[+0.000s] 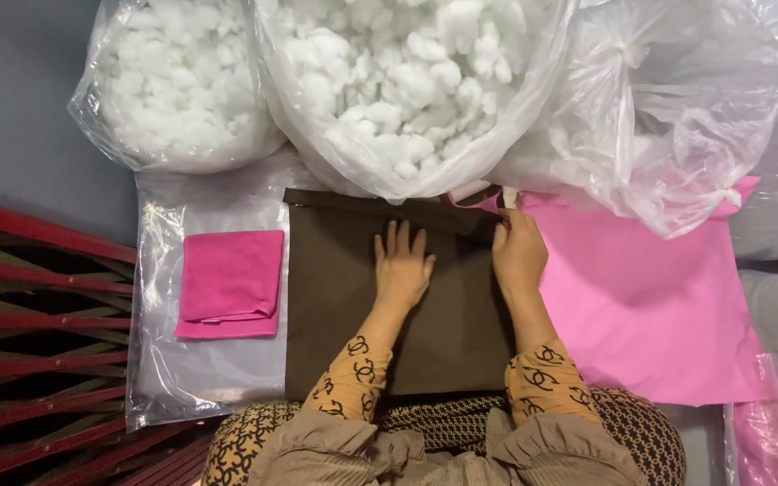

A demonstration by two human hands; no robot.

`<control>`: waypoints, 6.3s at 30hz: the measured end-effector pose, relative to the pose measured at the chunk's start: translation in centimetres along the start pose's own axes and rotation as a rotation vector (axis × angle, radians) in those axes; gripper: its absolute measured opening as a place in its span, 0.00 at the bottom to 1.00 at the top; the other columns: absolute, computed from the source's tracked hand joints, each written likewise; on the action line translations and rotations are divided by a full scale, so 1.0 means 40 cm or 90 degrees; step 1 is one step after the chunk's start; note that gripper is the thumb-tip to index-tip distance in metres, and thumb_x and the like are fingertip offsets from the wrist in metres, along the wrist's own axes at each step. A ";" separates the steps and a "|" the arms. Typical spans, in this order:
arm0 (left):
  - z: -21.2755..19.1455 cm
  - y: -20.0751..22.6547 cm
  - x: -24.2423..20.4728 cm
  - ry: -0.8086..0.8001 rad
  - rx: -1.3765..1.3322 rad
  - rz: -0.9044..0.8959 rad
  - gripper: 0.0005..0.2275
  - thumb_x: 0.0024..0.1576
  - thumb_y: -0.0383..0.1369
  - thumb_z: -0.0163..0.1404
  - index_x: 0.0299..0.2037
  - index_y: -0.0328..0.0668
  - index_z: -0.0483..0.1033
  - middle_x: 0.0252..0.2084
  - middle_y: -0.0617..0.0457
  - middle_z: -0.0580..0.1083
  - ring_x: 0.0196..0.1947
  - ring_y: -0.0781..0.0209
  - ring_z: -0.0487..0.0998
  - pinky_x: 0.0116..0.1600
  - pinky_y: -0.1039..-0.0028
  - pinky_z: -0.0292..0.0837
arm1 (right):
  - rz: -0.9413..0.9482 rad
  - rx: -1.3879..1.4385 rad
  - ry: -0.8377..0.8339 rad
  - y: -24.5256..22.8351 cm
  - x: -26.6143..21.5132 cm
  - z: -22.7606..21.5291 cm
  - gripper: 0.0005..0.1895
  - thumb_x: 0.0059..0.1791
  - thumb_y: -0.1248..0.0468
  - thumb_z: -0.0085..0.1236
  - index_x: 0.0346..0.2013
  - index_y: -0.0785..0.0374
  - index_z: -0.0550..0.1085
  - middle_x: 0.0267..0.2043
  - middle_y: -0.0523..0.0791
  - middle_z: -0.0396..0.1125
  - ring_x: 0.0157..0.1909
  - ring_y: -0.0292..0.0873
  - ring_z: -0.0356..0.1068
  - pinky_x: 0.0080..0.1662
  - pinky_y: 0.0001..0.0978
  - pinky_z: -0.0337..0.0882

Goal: The person uses a lint roller to clean a piece of brown fabric before folding it at an upholstery station.

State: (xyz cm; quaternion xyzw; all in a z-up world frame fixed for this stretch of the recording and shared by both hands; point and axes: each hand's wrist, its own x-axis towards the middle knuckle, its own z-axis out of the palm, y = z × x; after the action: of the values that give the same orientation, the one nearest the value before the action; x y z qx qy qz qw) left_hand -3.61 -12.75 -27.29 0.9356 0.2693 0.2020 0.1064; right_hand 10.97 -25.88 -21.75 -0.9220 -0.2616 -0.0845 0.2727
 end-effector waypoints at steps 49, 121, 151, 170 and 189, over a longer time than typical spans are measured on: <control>-0.342 -0.166 -0.209 -0.626 0.163 -0.166 0.53 0.44 0.46 0.69 0.77 0.50 0.45 0.79 0.38 0.40 0.77 0.35 0.45 0.71 0.41 0.52 | -0.382 -0.195 -0.412 -0.128 -0.160 -0.232 0.20 0.54 0.48 0.52 0.57 0.52 0.75 0.42 0.54 0.74 0.50 0.60 0.75 0.51 0.52 0.72; -0.381 -0.074 -0.127 -0.674 0.160 -0.151 0.54 0.50 0.56 0.60 0.78 0.50 0.33 0.79 0.34 0.32 0.78 0.33 0.34 0.72 0.36 0.39 | -0.343 -0.272 -0.491 -0.182 -0.116 -0.181 0.18 0.51 0.44 0.53 0.54 0.35 0.76 0.46 0.47 0.73 0.55 0.53 0.73 0.61 0.54 0.62; -0.383 -0.090 -0.133 -0.656 0.208 -0.122 0.48 0.54 0.59 0.53 0.78 0.53 0.37 0.80 0.39 0.35 0.78 0.36 0.36 0.72 0.38 0.44 | -0.344 -0.214 -0.506 -0.135 -0.063 -0.217 0.17 0.51 0.45 0.52 0.50 0.43 0.79 0.40 0.53 0.74 0.49 0.59 0.75 0.57 0.55 0.66; -0.337 -0.102 -0.136 -0.694 0.203 -0.130 0.52 0.51 0.54 0.61 0.78 0.53 0.35 0.79 0.36 0.32 0.77 0.29 0.35 0.69 0.31 0.44 | -0.208 -0.386 -0.548 0.092 -0.040 -0.354 0.20 0.49 0.44 0.55 0.53 0.42 0.79 0.41 0.56 0.75 0.47 0.61 0.77 0.52 0.54 0.73; -0.366 -0.069 -0.120 -0.729 0.226 -0.144 0.56 0.48 0.58 0.62 0.78 0.52 0.32 0.79 0.34 0.29 0.77 0.28 0.33 0.69 0.34 0.48 | -0.188 -0.308 -0.587 -0.038 -0.107 -0.408 0.19 0.50 0.48 0.55 0.53 0.45 0.79 0.41 0.56 0.75 0.50 0.61 0.74 0.57 0.55 0.68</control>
State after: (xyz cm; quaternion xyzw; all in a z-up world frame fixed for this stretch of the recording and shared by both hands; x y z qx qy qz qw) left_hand -14.98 -11.77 -16.55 0.8647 0.2963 -0.3937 0.0978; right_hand 6.30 -35.59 -8.66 -0.8532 -0.4543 0.2335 -0.1052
